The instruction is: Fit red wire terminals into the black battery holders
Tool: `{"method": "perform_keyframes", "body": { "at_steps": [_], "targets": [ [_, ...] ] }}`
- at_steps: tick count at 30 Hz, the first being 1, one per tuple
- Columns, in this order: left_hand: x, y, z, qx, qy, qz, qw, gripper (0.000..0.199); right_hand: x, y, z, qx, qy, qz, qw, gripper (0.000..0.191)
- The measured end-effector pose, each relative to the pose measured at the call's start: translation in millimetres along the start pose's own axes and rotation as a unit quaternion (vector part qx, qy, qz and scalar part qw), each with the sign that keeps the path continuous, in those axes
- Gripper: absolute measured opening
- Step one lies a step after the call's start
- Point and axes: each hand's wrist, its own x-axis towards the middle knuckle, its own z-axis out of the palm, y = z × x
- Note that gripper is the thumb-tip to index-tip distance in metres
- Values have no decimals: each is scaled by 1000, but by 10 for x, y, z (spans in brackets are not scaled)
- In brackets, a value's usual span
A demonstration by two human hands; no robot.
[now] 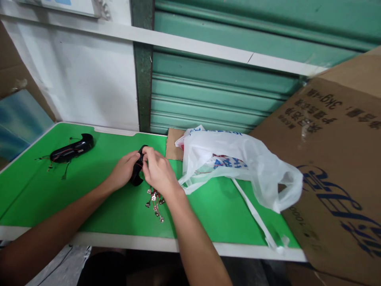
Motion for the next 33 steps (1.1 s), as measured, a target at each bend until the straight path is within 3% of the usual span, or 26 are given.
{"method": "perform_keyframes", "body": {
  "at_steps": [20,28,33],
  "targets": [
    [2,-99,37,63,28,64,996,30,25,-117,73,-58,-12,-13,998,29],
    [-21,-133,72,24,54,55,997,27,19,-126,116,-46,-3,-32,998,31],
    [1,-121,75,-54,57,47,996,28,30,-128,119,-14,62,-20,998,28]
  ]
}}
